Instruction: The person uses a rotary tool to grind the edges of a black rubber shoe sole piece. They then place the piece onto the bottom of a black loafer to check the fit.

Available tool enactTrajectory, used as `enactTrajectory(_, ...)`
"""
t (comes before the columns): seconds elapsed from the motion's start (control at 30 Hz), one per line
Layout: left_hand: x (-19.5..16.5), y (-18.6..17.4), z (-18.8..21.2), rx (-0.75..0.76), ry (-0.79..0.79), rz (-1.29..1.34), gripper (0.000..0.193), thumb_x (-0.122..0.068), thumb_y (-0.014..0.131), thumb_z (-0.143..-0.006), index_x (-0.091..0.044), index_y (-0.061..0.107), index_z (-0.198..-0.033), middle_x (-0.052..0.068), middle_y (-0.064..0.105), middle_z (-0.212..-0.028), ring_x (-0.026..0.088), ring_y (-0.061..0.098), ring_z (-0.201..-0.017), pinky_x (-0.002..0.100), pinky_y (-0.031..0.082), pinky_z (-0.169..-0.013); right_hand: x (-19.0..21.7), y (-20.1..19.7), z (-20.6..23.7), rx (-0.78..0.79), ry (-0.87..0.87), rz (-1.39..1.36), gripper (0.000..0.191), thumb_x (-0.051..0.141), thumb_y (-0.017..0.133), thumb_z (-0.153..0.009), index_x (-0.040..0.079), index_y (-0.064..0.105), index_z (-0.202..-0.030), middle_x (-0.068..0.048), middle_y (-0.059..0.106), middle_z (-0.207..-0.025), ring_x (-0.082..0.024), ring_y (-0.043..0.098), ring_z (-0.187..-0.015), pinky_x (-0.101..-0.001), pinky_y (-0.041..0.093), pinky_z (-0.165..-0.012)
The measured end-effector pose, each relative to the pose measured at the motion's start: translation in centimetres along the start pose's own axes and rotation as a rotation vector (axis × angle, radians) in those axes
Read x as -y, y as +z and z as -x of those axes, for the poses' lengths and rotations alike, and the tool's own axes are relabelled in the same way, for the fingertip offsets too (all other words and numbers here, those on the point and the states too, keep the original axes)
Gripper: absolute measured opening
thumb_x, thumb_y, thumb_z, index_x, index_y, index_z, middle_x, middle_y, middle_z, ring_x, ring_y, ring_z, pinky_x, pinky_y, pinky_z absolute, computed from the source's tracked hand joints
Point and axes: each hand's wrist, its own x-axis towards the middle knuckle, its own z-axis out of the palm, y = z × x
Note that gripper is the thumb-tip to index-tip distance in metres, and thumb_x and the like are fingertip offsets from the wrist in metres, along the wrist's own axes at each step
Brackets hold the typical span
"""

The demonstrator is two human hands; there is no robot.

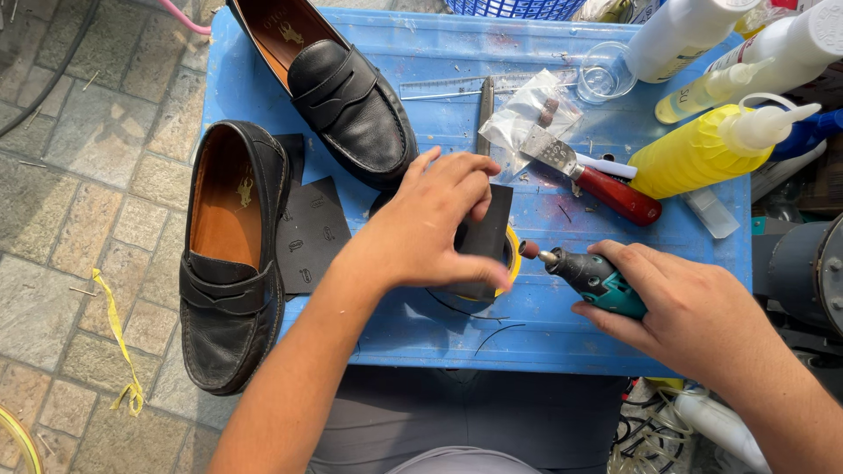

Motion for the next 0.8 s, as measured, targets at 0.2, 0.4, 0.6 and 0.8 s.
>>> enactTrajectory(0.2,-1.1,-0.8,0.9,0.277,-0.159,-0.143,0.09,-0.053,0.099,-0.028,-0.009,0.057,-0.095,0.023,0.04,-0.148,0.048,0.036,-0.137,0.055,0.027,-0.116,-0.8,0.4,-0.4,0.048,0.041,0.0,0.068,0.049,0.084,-0.071,0.009,0.065,-0.124,-0.009,0.074,-0.098,-0.031,0.073,-0.082,-0.0405,0.058,-0.065)
enactTrajectory(0.4,-0.4,-0.7,0.6,0.228,-0.078,-0.052,0.083,-0.048,0.1,-0.038,-0.012,0.057,-0.099,0.018,0.042,-0.145,0.04,0.039,-0.139,0.055,0.029,-0.117,-1.2,0.2,-0.5,0.046,0.028,-0.006,0.069,0.049,0.085,-0.071,0.01,0.065,-0.124,-0.01,0.074,-0.096,-0.032,0.073,-0.081,-0.0411,0.058,-0.064)
enactTrajectory(0.6,0.5,0.1,0.9,0.173,-0.084,0.019,0.068,-0.05,0.099,-0.04,-0.017,0.065,-0.089,0.013,0.046,-0.145,0.04,0.04,-0.136,0.056,0.029,-0.115,-0.9,0.4,-0.9,0.053,-0.029,-0.005,0.066,0.048,0.084,-0.071,0.011,0.065,-0.123,-0.009,0.074,-0.092,-0.032,0.072,-0.077,-0.0415,0.057,-0.062)
enactTrajectory(0.8,0.9,1.0,1.6,0.111,-0.025,0.005,0.06,-0.044,0.095,-0.047,-0.016,0.062,-0.089,0.015,0.044,-0.146,0.041,0.041,-0.139,0.055,0.032,-0.114,-0.8,0.4,-1.7,0.105,-0.02,0.114,0.065,0.052,0.081,-0.074,0.013,0.064,-0.124,-0.008,0.073,-0.096,-0.029,0.073,-0.076,-0.0401,0.058,-0.061)
